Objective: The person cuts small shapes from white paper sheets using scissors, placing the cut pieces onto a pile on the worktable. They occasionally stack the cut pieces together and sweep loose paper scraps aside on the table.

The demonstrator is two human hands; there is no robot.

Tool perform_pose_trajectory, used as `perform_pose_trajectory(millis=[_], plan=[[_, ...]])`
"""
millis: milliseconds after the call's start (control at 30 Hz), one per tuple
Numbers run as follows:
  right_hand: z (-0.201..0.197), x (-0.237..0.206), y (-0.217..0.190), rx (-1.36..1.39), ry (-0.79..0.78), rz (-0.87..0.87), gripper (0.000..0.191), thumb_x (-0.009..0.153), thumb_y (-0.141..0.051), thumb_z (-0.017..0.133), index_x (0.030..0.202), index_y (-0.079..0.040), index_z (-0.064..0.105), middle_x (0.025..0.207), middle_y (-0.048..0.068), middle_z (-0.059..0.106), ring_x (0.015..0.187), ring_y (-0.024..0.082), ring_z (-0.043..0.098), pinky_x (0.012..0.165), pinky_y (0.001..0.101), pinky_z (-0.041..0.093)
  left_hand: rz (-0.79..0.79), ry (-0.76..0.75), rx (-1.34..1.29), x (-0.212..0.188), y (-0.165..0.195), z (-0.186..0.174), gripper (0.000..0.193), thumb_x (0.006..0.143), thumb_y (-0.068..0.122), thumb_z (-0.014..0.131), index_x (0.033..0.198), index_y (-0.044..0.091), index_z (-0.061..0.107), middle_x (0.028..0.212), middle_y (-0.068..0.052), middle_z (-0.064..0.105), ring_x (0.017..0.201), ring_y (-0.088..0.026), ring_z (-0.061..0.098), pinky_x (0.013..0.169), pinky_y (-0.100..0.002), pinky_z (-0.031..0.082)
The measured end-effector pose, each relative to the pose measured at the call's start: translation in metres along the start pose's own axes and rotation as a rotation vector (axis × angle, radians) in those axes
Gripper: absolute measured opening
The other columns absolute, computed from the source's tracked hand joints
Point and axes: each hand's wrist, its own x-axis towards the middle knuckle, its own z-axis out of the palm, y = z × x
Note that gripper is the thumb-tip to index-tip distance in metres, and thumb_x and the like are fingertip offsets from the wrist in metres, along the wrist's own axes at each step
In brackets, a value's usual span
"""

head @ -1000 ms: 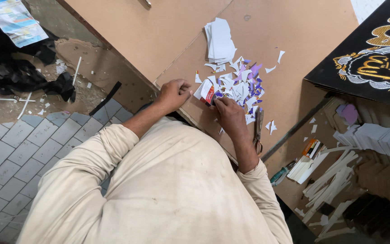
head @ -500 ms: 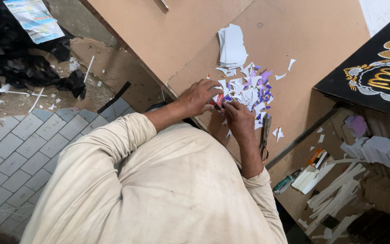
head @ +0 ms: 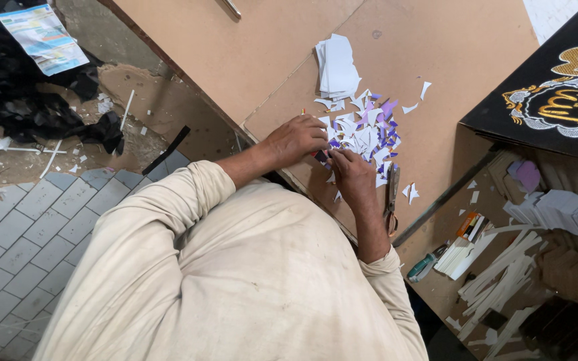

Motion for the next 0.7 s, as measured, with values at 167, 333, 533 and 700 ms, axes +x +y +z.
perform_pose_trajectory(millis=[167, 333, 533, 700], plan=[[-0.012, -0.012, -0.016, 0.034, 0.33, -0.009, 0.029, 0.097, -0.015, 0.07, 0.123, -0.002, 0.065, 0.117, 0.016, 0.069, 0.104, 0.033, 0.066, 0.087, 0.0423, 0.054, -0.097, 0.074, -0.217, 0.015, 0.004, -0.003, 0.028, 0.082, 0.005, 0.075, 0.11, 0.006, 0.072, 0.106, -0.011, 0.071, 0.104, -0.032, 0.068, 0.087, -0.041, 0.055], [0.004, -0.014, -0.016, 0.371, 0.388, 0.33, 0.017, 0.106, -0.008, 0.063, 0.123, -0.006, 0.065, 0.11, 0.011, 0.068, 0.101, 0.029, 0.067, 0.087, 0.0404, 0.053, -0.183, 0.089, -0.384, 0.015, 0.013, 0.008, 0.027, 0.088, -0.002, 0.068, 0.114, 0.004, 0.067, 0.113, -0.012, 0.068, 0.106, -0.032, 0.068, 0.089, -0.041, 0.058], [0.017, -0.008, -0.007, 0.185, 0.409, 0.194, 0.023, 0.098, -0.003, 0.065, 0.119, -0.007, 0.058, 0.11, 0.01, 0.063, 0.104, 0.031, 0.058, 0.097, 0.0455, 0.038, -0.24, 0.002, -0.336, 0.017, 0.015, 0.036, 0.032, 0.091, -0.005, 0.065, 0.121, 0.006, 0.063, 0.124, -0.015, 0.063, 0.119, -0.036, 0.061, 0.1, -0.044, 0.052], [0.013, -0.013, -0.003, 0.131, 0.442, 0.252, 0.026, 0.095, 0.002, 0.065, 0.117, -0.009, 0.059, 0.112, 0.007, 0.065, 0.107, 0.028, 0.058, 0.095, 0.0444, 0.037, -0.273, -0.019, -0.29, 0.021, 0.025, 0.047, 0.039, 0.086, -0.003, 0.068, 0.124, 0.005, 0.063, 0.121, -0.018, 0.059, 0.117, -0.039, 0.058, 0.098, -0.045, 0.05]])
